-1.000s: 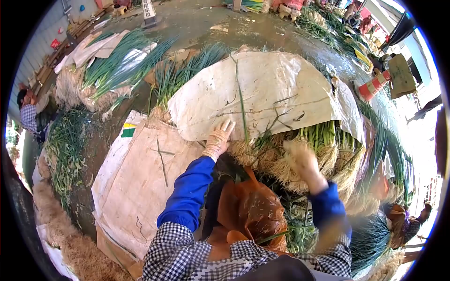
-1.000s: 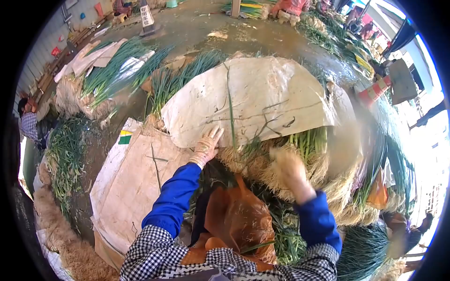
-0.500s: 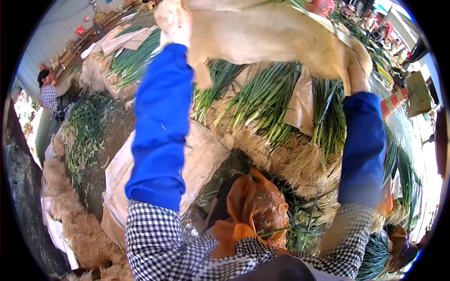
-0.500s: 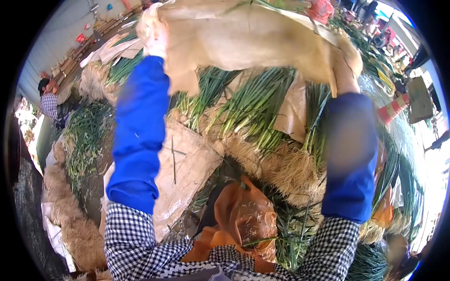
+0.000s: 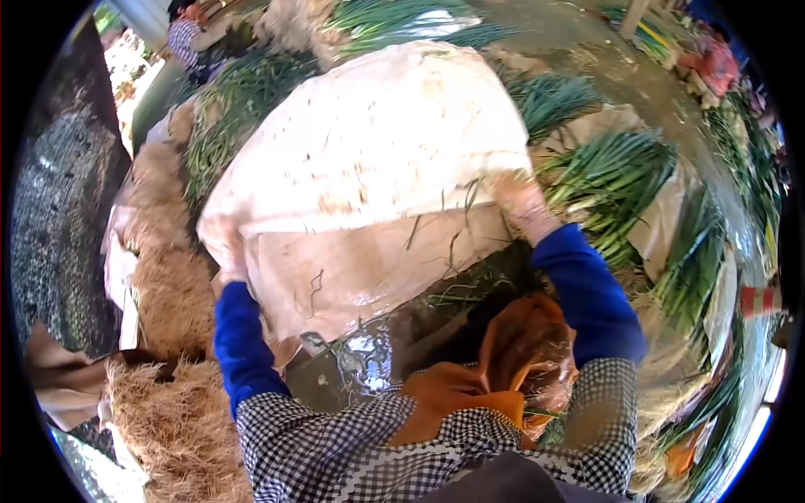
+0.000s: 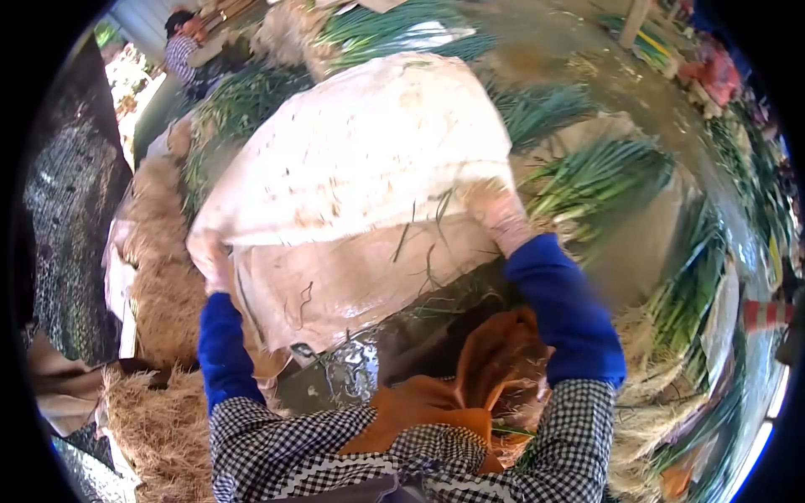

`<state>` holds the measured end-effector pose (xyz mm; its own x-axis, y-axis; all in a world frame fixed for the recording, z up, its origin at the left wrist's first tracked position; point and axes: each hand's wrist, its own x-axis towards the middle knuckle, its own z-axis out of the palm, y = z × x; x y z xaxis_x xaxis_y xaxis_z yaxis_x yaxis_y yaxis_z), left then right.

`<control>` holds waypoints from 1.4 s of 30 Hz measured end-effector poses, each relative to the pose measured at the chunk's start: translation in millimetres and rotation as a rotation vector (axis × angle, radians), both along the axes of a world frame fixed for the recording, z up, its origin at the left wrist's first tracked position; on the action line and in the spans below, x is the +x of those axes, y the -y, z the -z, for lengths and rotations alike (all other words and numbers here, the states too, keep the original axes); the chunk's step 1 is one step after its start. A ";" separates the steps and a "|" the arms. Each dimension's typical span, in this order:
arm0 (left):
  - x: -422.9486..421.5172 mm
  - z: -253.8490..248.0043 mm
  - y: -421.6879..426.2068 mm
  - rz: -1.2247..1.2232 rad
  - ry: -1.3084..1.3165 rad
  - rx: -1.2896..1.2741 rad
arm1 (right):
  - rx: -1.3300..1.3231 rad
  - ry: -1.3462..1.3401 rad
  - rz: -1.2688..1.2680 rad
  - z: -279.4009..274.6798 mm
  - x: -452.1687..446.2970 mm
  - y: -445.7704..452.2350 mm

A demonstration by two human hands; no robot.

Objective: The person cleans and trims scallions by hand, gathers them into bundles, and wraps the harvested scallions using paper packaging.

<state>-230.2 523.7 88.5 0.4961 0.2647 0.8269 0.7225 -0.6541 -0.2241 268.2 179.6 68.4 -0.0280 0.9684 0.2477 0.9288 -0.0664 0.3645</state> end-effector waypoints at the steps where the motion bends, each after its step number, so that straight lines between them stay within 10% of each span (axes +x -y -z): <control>1: -26.1 35.3 10.2 -0.135 -0.215 0.075 | -0.061 -0.121 0.171 35.0 -26.5 -11.9; 8: -94.6 220.9 122.8 -0.343 -0.371 -0.924 | -0.262 -0.440 0.245 230.9 -75.0 -38.3; 12: -93.8 279.6 146.0 -0.444 -0.621 -1.093 | 0.007 -0.548 0.147 243.6 -81.2 -38.9; 16: 57.9 209.8 168.7 0.152 -0.412 -1.336 | -0.080 -0.622 0.161 169.2 -84.1 -87.6; 18: 157.2 161.5 194.8 0.300 -0.207 -1.352 | 0.175 -0.669 -0.315 162.7 -85.9 -101.9; 21: 241.5 163.1 177.4 0.329 -0.055 -1.359 | 0.068 -0.271 -0.031 119.8 -102.0 -119.6; 23: 247.9 235.4 137.6 0.232 0.354 -1.622 | -0.072 -0.251 0.080 127.0 -65.7 -128.0; 24: 246.4 214.8 127.6 0.312 1.031 -2.033 | -0.092 -0.298 0.144 79.2 -47.7 -122.7; 26: 226.8 202.7 108.3 0.403 0.742 -1.789 | 0.536 -0.635 0.092 106.1 -22.3 -117.2; 30: 193.5 200.1 80.5 0.241 0.675 -1.640 | 0.150 -1.196 -0.032 265.5 -36.8 -160.1; 33: 143.4 229.5 58.6 0.043 0.093 -1.181 | -0.227 -0.784 0.098 277.5 -72.6 -154.2; 35: 133.4 244.5 58.9 0.156 0.559 -1.471 | -0.498 -0.363 -0.100 298.5 -98.8 -128.3; 37: 150.9 213.0 80.9 0.064 0.245 -1.291 | -0.913 -0.686 -0.196 284.6 -128.3 -82.9; 38: 156.8 212.8 87.8 0.070 0.257 -1.292 | -0.462 -0.179 -0.399 314.6 -147.4 -23.5; 39: 162.5 212.3 91.8 0.159 0.322 -1.385 | -0.817 -0.400 -0.646 303.2 -143.9 20.0; 42: 183.0 215.4 117.6 0.396 0.706 -1.643 | -1.470 -1.793 0.117 288.4 -101.8 132.5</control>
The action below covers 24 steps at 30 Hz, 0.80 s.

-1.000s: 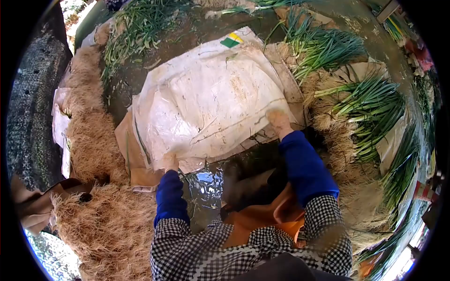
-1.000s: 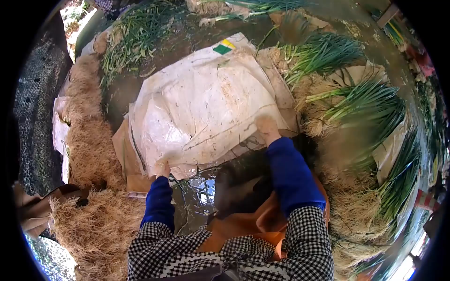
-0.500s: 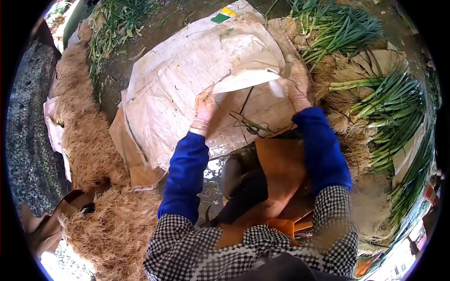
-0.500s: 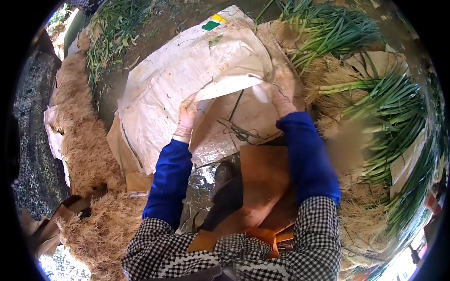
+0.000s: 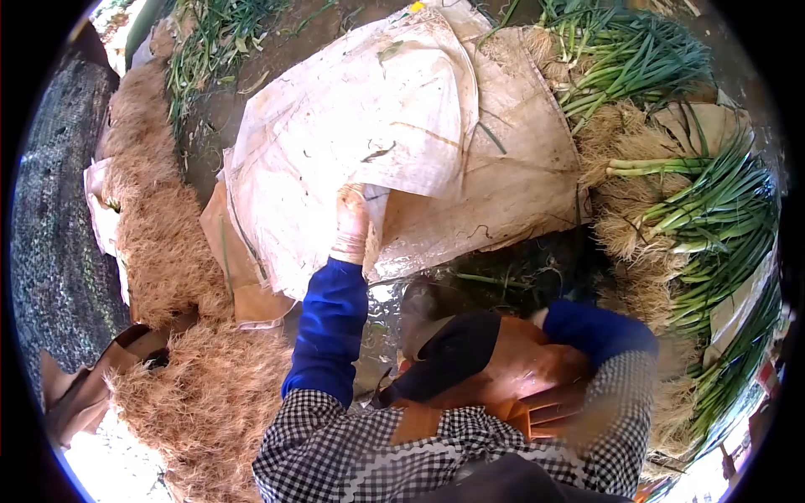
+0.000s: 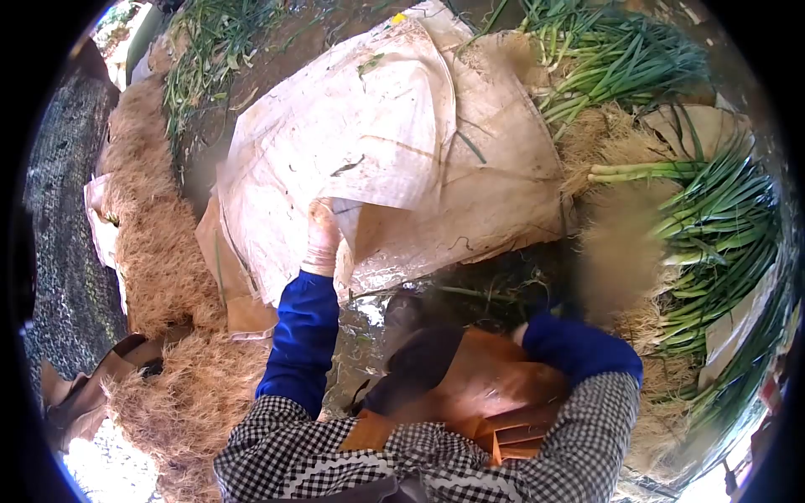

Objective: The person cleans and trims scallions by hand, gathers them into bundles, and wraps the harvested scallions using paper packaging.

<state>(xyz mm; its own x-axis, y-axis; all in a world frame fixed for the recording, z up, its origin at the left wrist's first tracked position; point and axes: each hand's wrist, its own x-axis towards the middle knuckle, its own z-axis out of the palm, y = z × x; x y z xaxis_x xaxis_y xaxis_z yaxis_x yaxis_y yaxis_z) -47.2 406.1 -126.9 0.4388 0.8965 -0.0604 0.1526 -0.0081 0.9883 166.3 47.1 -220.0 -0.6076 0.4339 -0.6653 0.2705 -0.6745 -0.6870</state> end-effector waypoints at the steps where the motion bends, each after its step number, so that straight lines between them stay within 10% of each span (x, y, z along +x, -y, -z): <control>1: 6.8 2.2 11.6 -0.047 0.286 -0.220 | 0.080 0.125 -0.228 -7.8 1.1 -8.9; 3: 19.7 1.7 37.9 -0.107 0.277 -0.299 | 0.231 0.374 -0.672 -32.2 -5.0 -33.6; 6: 11.2 54.0 53.3 -0.107 0.182 -0.325 | -0.503 -0.454 0.730 -76.6 -7.8 -145.7; 8: 23.0 27.7 73.3 0.057 -0.250 0.216 | -0.501 -0.759 1.255 -65.0 -24.4 -203.5; 9: 25.5 15.0 78.2 0.142 -0.401 0.453 | 0.120 -0.618 1.591 -64.2 -31.8 -226.3; 11: 30.6 2.1 97.2 0.255 -0.546 0.240 | 0.222 -0.576 1.619 -1.0 0.6 -234.0; 13: 32.6 14.5 116.2 0.505 -0.520 0.602 | 0.209 -0.095 1.488 -81.3 23.9 -208.2; 14: 32.7 19.9 127.6 0.609 -0.611 0.502 | 0.179 0.363 1.323 -122.6 38.7 -191.3; 16: 25.8 41.0 146.2 0.854 -0.825 0.381 | 0.402 0.795 0.724 -28.5 62.1 -127.0; 18: 35.2 22.8 157.7 0.951 -0.864 0.394 | 0.388 0.967 0.155 -109.3 51.6 -73.0; 20: 48.1 85.3 143.6 0.714 -0.668 0.825 | 0.461 0.876 0.291 -186.7 33.8 -56.2; 22: 58.7 62.2 166.8 0.928 -0.663 0.081 | 0.437 0.811 0.592 -249.8 27.2 -19.6; 24: 64.3 75.6 185.9 1.033 -0.632 0.047 | 0.548 0.990 0.695 -313.6 23.4 15.6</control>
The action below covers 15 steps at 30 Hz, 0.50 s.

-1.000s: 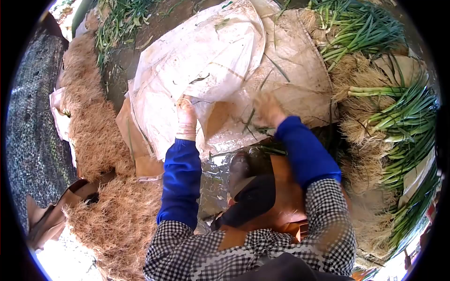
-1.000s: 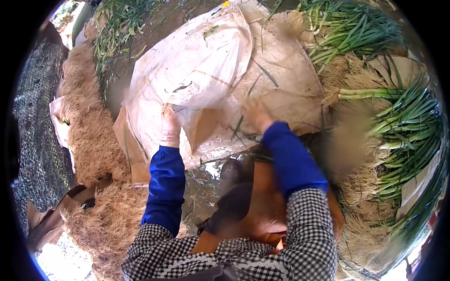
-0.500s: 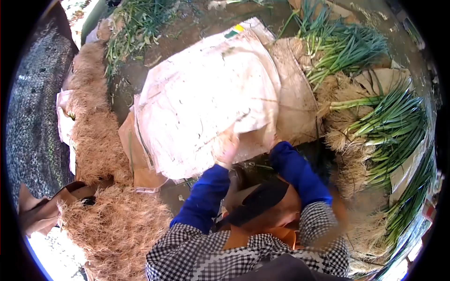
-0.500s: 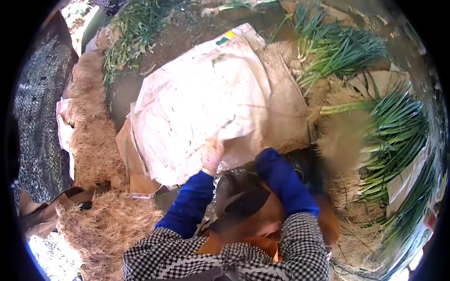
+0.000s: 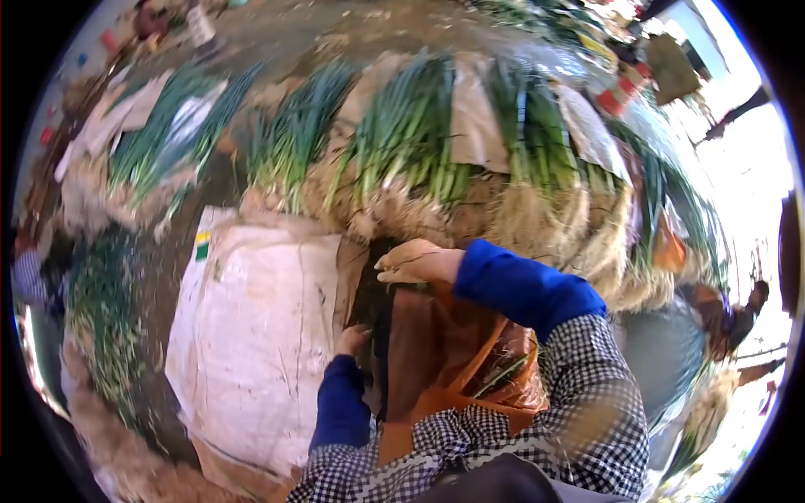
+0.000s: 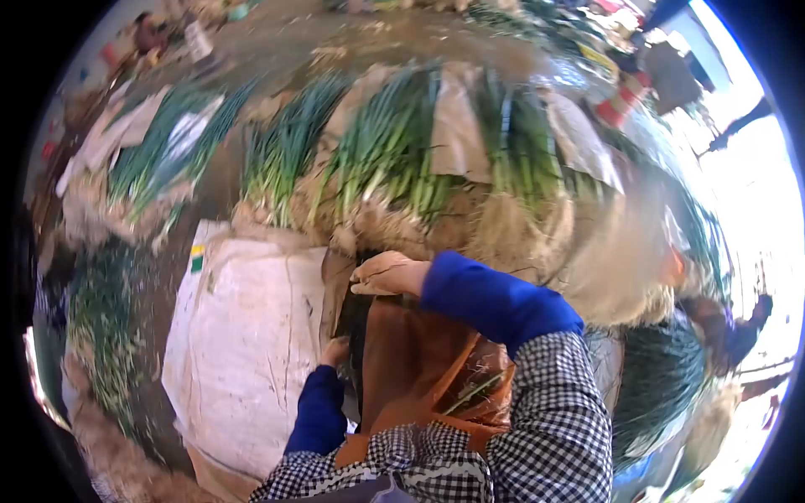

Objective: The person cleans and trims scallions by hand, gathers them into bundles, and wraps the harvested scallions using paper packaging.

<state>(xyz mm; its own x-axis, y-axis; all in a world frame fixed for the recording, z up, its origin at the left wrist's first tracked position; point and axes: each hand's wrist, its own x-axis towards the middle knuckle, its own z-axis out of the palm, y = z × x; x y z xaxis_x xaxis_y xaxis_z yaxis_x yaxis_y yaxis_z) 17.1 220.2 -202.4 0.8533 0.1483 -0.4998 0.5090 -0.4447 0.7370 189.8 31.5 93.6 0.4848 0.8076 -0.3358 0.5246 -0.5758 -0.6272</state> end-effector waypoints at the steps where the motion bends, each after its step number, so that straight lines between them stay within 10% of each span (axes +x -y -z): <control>1: 10.0 4.7 6.0 0.029 -0.046 -0.062 | 0.251 0.236 0.041 -15.3 0.9 32.0; 3: 25.8 -49.8 32.3 -0.081 0.267 -0.025 | 0.097 0.337 0.368 -97.4 -5.4 107.0; 5: 27.4 -125.6 67.2 -0.240 0.577 -0.028 | 1.201 -0.577 1.108 -86.8 13.2 188.5; 6: 28.0 -163.0 89.7 -0.062 0.744 0.119 | 1.214 -0.580 1.104 -93.0 21.2 223.5; 8: 36.3 -201.4 134.8 0.242 0.898 0.428 | 0.075 0.956 1.115 -103.5 48.4 282.8; 10: 38.2 -203.2 154.4 0.461 0.857 0.646 | -0.193 1.042 1.118 -86.1 72.8 307.5; 13: 53.3 -184.0 157.0 0.647 0.637 0.666 | -0.134 0.595 0.952 -49.1 103.8 331.2; 15: 59.4 -174.5 159.4 0.637 0.610 0.838 | 1.065 -0.303 1.230 -40.2 103.7 341.1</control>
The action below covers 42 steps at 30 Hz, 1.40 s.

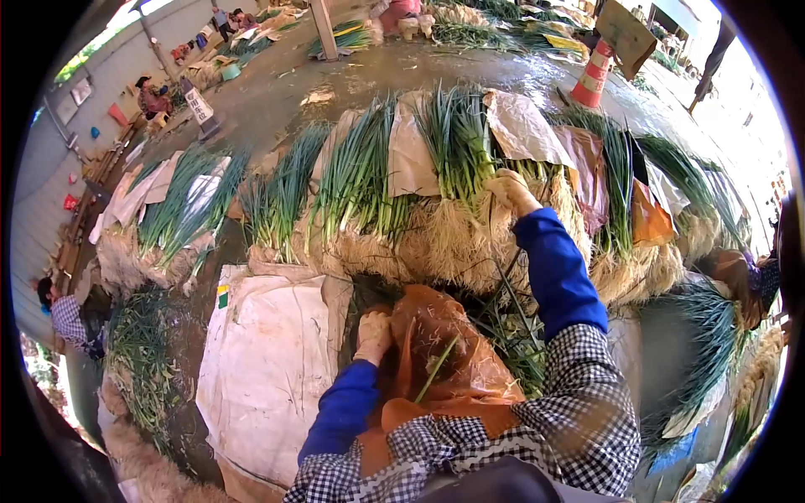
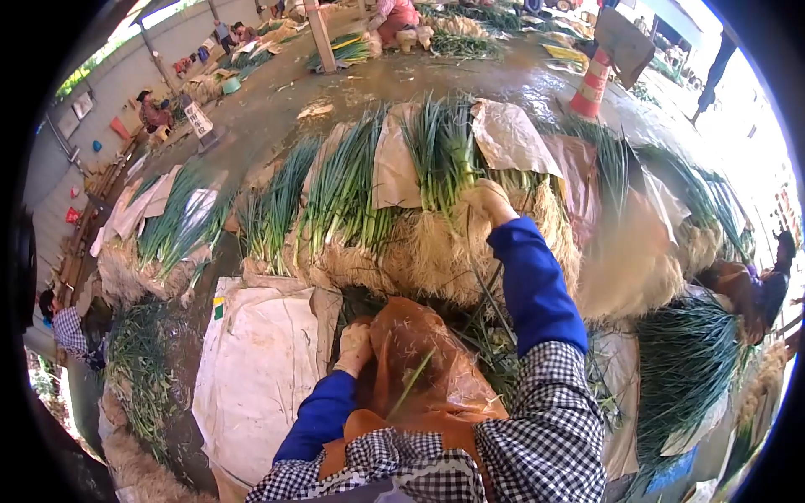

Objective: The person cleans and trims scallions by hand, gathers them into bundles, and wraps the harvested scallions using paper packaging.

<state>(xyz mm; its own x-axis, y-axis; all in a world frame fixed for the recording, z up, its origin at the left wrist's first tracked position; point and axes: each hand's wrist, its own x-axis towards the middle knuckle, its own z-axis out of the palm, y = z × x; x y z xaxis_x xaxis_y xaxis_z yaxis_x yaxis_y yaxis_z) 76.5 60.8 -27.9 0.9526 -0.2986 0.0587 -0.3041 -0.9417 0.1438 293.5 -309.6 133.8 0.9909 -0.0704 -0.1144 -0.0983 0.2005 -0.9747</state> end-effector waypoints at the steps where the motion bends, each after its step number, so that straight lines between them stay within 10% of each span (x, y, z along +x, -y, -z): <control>1: 0.7 6.0 -6.3 0.038 0.024 0.093 | 0.038 -0.154 0.026 9.0 3.7 -2.7; 2: 7.2 11.1 -13.2 0.081 0.056 0.185 | 0.075 -0.301 0.056 16.8 9.6 -3.0; 4: 24.9 -10.0 -37.7 0.066 0.238 0.196 | -1.313 0.098 -0.400 -59.3 -62.6 -12.1; 6: 42.3 -0.2 -98.4 -0.226 0.213 -0.282 | -1.263 0.102 -0.285 -77.2 -56.2 14.8; 12: 15.9 -67.6 -143.6 -0.259 0.323 0.299 | -1.981 0.137 0.204 -53.6 50.7 146.7; 15: 26.6 -88.1 -107.3 -0.282 0.439 0.002 | -1.651 0.009 0.109 -56.6 53.5 169.2; 17: 47.1 -122.0 -72.3 -0.283 0.347 -0.283 | -0.878 0.174 0.341 -38.1 62.1 182.5; 22: 98.9 -212.1 41.0 -0.171 -0.318 -1.061 | 0.141 0.652 0.303 -70.5 80.9 161.7; 24: 124.8 -225.9 83.3 -0.083 -0.465 -1.175 | -1.144 0.604 0.573 -137.7 53.1 123.5; 27: 164.0 -218.6 131.9 0.130 -0.376 -1.162 | -0.673 0.638 0.572 -177.6 69.5 76.7; 28: 170.4 -219.6 142.7 0.133 -0.371 -1.169 | -1.191 1.037 0.637 -202.8 57.3 60.3; 30: 174.1 -219.8 158.6 0.256 -0.179 -0.920 | -0.854 0.851 0.375 -258.3 44.6 30.0; 31: 175.7 -215.4 163.9 0.252 -0.212 -1.074 | -1.439 0.898 0.581 -270.8 68.8 31.0; 34: 190.1 -200.7 149.0 0.282 -0.364 -1.223 | -1.671 0.869 0.662 -324.8 56.4 13.1; 37: 198.9 -197.1 126.6 0.327 -0.466 -1.165 | -0.229 1.121 0.278 -348.1 141.6 152.5; 39: 203.2 -198.4 124.7 0.311 -0.435 -1.147 | -0.993 0.787 0.725 -334.3 113.3 174.6; 42: 207.3 -193.2 128.5 0.275 -0.338 -1.129 | -1.255 0.605 0.764 -313.2 97.7 203.4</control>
